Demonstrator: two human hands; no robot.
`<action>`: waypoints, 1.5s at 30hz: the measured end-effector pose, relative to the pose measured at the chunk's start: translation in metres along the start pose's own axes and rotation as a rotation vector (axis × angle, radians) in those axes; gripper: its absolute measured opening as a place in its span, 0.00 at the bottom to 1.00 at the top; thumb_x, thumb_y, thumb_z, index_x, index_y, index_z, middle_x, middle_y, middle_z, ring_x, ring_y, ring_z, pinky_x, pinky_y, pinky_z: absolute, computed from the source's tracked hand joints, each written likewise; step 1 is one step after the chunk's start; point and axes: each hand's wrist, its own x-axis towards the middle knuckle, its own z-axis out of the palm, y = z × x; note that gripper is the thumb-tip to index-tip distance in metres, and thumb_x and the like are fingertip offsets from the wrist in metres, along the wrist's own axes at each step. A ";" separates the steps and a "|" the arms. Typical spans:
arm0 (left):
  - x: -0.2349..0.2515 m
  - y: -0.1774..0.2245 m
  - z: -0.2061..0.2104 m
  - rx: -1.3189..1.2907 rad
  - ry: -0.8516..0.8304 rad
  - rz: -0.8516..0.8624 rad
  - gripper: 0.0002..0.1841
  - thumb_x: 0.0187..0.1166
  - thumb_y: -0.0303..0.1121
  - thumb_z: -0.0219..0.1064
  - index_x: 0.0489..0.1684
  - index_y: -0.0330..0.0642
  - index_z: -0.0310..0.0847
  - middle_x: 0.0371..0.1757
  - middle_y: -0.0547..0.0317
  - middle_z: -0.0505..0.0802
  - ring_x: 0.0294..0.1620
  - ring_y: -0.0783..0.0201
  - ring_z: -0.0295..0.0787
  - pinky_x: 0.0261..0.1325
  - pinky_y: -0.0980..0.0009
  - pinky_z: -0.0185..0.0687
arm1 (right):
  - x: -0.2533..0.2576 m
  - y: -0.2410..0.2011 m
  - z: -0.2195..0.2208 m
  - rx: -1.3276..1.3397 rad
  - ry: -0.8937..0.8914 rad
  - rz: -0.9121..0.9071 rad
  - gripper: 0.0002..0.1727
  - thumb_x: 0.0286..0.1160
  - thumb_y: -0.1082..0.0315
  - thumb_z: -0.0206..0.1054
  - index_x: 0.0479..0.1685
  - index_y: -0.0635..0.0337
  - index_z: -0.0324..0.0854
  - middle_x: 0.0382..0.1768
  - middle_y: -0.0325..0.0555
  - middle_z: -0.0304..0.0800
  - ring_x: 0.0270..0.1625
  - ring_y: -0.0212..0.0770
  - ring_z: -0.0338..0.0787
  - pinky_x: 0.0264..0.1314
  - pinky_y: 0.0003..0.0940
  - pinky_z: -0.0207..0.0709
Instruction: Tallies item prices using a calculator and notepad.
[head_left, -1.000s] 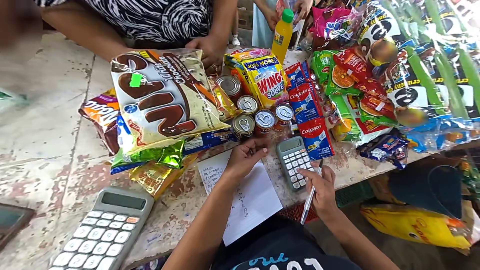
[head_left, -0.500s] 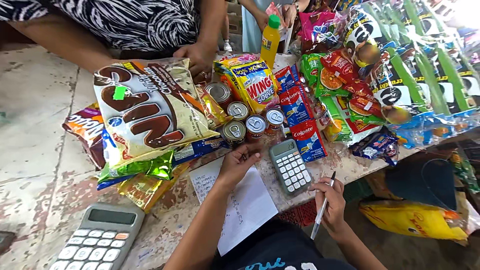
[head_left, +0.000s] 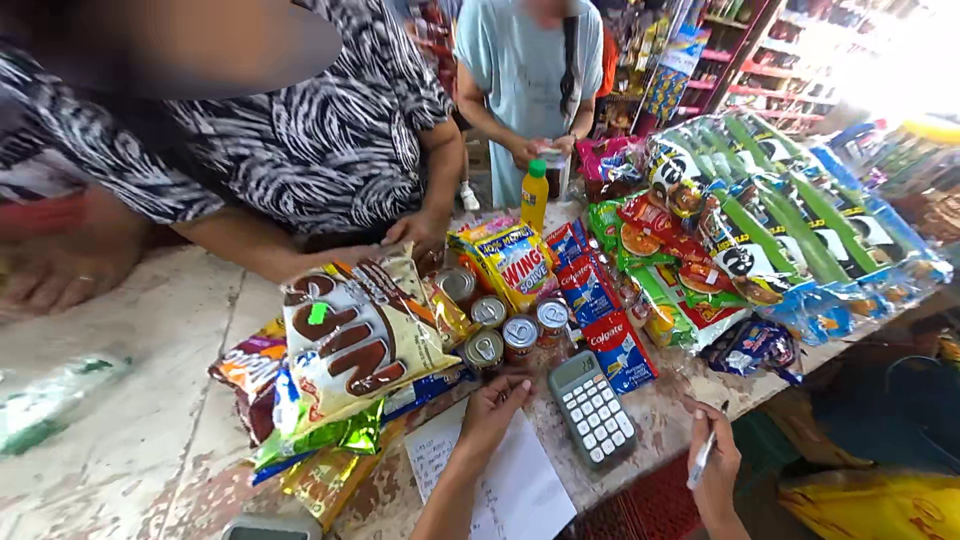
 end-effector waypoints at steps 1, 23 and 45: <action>0.000 -0.002 0.000 0.002 0.009 -0.012 0.09 0.82 0.25 0.62 0.49 0.30 0.86 0.47 0.52 0.97 0.47 0.63 0.96 0.58 0.66 0.91 | 0.008 0.012 0.000 -0.011 0.045 0.027 0.15 0.92 0.66 0.48 0.60 0.62 0.78 0.57 0.46 0.93 0.62 0.45 0.92 0.65 0.42 0.87; 0.034 0.038 0.017 0.097 -0.227 0.074 0.05 0.75 0.30 0.71 0.36 0.39 0.90 0.26 0.64 0.94 0.23 0.73 0.89 0.29 0.76 0.87 | 0.061 -0.107 0.008 -0.316 -0.165 0.220 0.14 0.77 0.69 0.67 0.31 0.75 0.87 0.30 0.54 0.93 0.39 0.37 0.95 0.49 0.30 0.87; 0.025 0.006 0.018 0.158 -0.044 0.348 0.11 0.77 0.35 0.71 0.26 0.40 0.92 0.20 0.71 0.91 0.19 0.83 0.84 0.25 0.85 0.81 | 0.064 -0.111 0.009 -0.217 -0.221 0.269 0.14 0.81 0.73 0.62 0.31 0.76 0.86 0.31 0.52 0.95 0.40 0.36 0.96 0.51 0.29 0.87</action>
